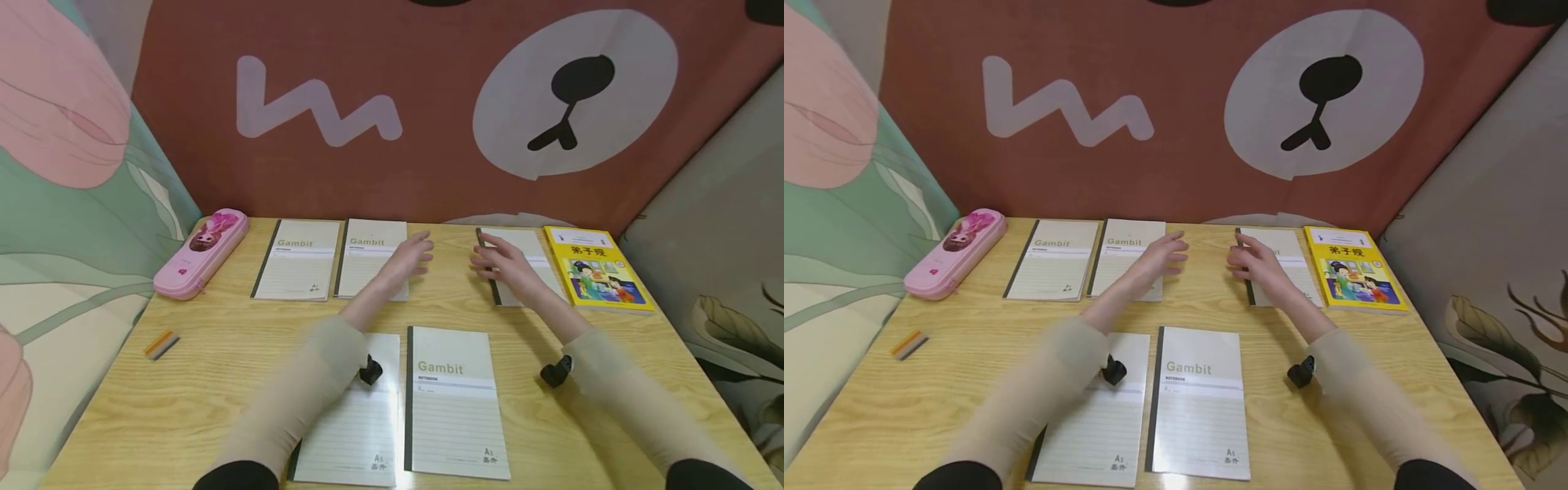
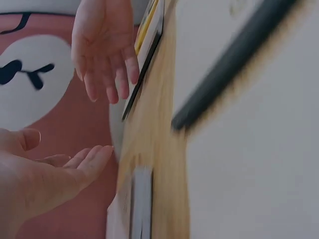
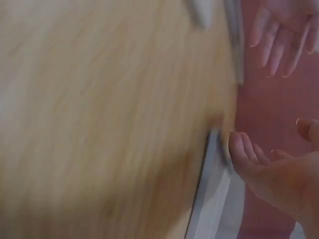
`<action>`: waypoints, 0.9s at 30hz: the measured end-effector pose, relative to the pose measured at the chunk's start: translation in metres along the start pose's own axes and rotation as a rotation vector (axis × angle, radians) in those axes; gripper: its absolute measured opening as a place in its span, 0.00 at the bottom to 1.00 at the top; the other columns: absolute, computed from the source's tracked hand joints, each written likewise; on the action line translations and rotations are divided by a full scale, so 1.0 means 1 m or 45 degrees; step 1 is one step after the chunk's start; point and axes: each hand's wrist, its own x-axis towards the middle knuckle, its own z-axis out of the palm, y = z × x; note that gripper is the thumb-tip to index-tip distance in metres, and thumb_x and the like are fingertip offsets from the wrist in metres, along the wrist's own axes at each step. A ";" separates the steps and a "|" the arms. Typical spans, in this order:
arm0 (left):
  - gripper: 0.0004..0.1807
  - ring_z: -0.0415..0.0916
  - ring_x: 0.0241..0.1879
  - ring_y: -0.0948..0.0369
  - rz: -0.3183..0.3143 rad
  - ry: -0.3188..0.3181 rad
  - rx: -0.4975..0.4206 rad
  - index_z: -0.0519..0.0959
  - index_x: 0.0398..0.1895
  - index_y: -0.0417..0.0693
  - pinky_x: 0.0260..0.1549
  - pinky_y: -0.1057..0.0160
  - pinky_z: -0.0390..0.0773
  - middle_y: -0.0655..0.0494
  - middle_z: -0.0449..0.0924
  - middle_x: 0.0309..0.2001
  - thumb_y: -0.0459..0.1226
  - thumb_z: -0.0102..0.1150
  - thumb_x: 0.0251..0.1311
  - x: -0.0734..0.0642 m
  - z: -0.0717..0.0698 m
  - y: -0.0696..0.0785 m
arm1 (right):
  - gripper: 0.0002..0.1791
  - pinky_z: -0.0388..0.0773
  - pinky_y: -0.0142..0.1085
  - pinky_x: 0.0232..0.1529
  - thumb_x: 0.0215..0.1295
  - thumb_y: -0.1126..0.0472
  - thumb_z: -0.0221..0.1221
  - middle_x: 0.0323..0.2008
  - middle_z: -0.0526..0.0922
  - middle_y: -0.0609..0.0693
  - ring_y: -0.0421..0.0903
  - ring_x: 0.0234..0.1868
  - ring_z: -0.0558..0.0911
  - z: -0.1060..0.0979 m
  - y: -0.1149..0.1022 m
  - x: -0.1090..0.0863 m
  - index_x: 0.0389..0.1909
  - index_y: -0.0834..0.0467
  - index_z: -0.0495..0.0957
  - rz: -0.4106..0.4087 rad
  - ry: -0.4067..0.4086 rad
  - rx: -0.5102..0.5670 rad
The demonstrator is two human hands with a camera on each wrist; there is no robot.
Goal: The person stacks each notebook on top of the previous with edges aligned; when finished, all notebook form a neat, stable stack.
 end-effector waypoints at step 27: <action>0.32 0.54 0.81 0.45 -0.161 -0.005 -0.293 0.59 0.80 0.45 0.75 0.40 0.67 0.51 0.54 0.83 0.44 0.44 0.77 0.035 0.114 -0.018 | 0.45 0.61 0.63 0.76 0.79 0.38 0.45 0.78 0.55 0.72 0.67 0.78 0.59 -0.093 0.019 -0.050 0.83 0.61 0.43 0.266 0.215 -0.576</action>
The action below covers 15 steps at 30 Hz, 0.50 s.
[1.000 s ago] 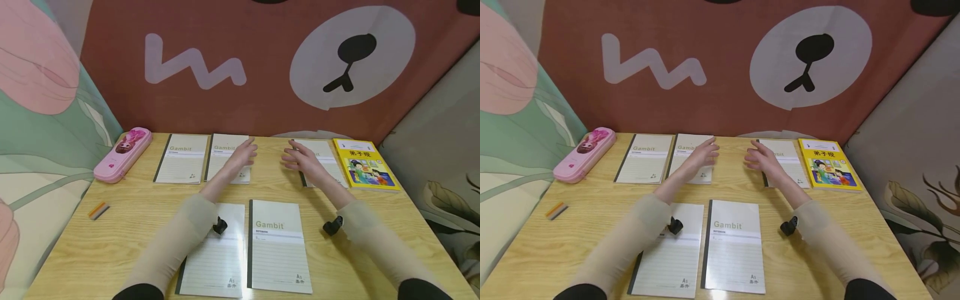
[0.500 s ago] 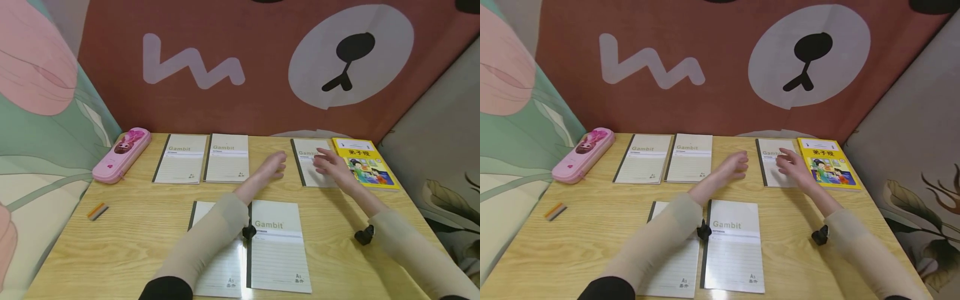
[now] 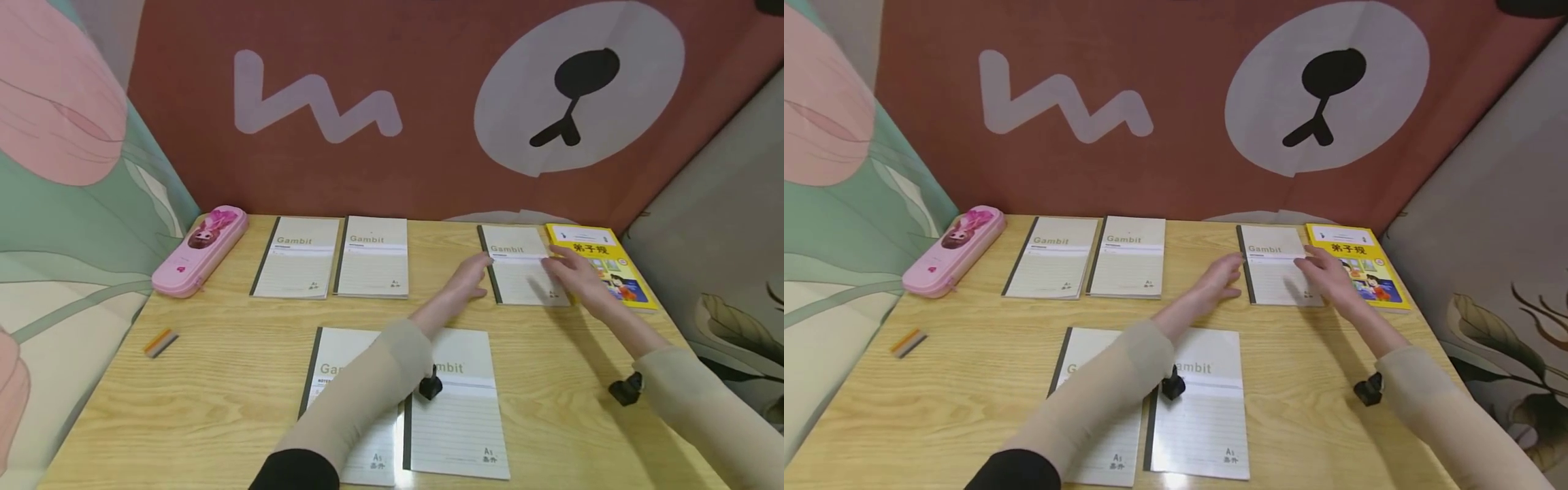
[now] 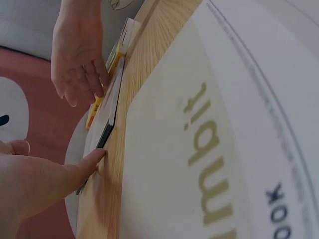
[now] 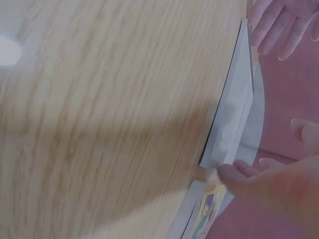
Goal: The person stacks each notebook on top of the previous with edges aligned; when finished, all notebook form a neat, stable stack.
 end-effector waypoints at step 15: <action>0.31 0.52 0.82 0.49 0.031 0.093 -0.050 0.65 0.77 0.43 0.70 0.37 0.72 0.52 0.58 0.81 0.43 0.47 0.74 0.002 0.016 -0.002 | 0.48 0.58 0.61 0.80 0.79 0.37 0.42 0.80 0.49 0.72 0.65 0.80 0.55 -0.008 -0.014 0.007 0.82 0.65 0.38 0.198 -0.068 0.170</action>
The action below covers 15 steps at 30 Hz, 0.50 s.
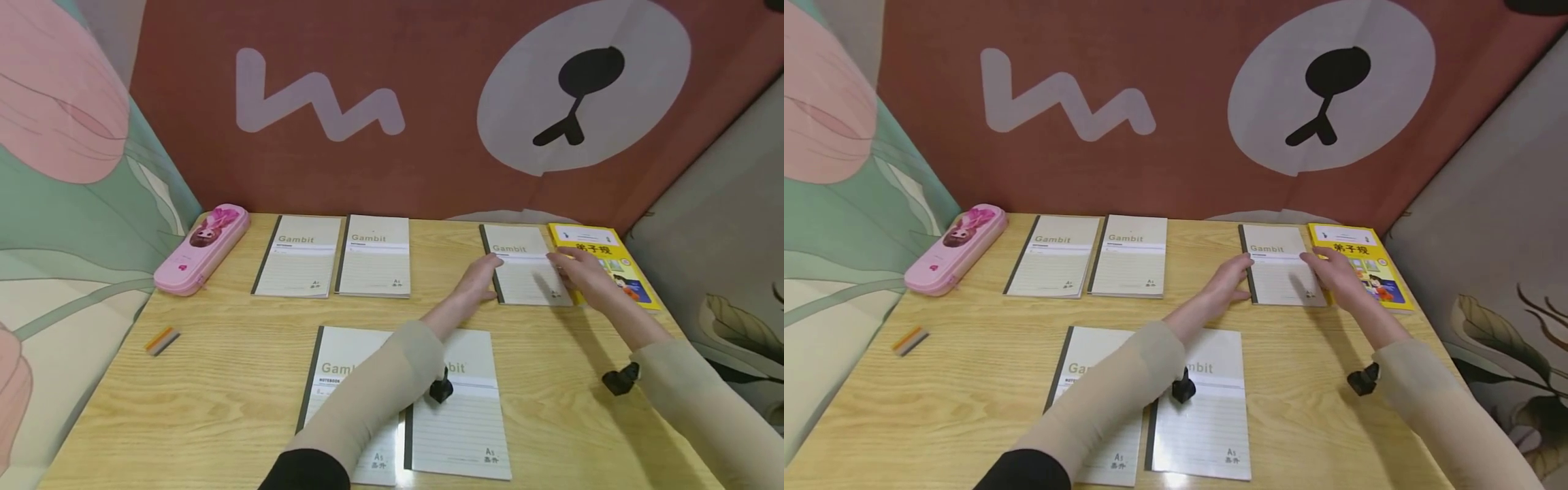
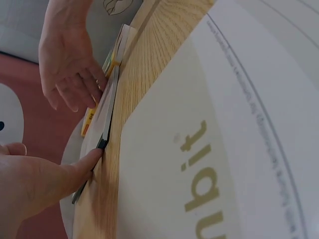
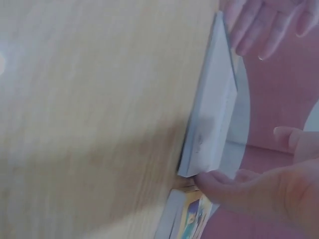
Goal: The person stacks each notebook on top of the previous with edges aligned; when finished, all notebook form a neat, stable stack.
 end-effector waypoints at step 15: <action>0.27 0.70 0.71 0.44 -0.082 0.119 -0.026 0.74 0.70 0.45 0.61 0.44 0.83 0.45 0.70 0.73 0.44 0.50 0.72 -0.002 -0.014 0.004 | 0.27 0.72 0.34 0.43 0.80 0.47 0.47 0.36 0.70 0.42 0.40 0.39 0.70 -0.007 -0.004 0.011 0.66 0.64 0.63 0.166 0.000 0.113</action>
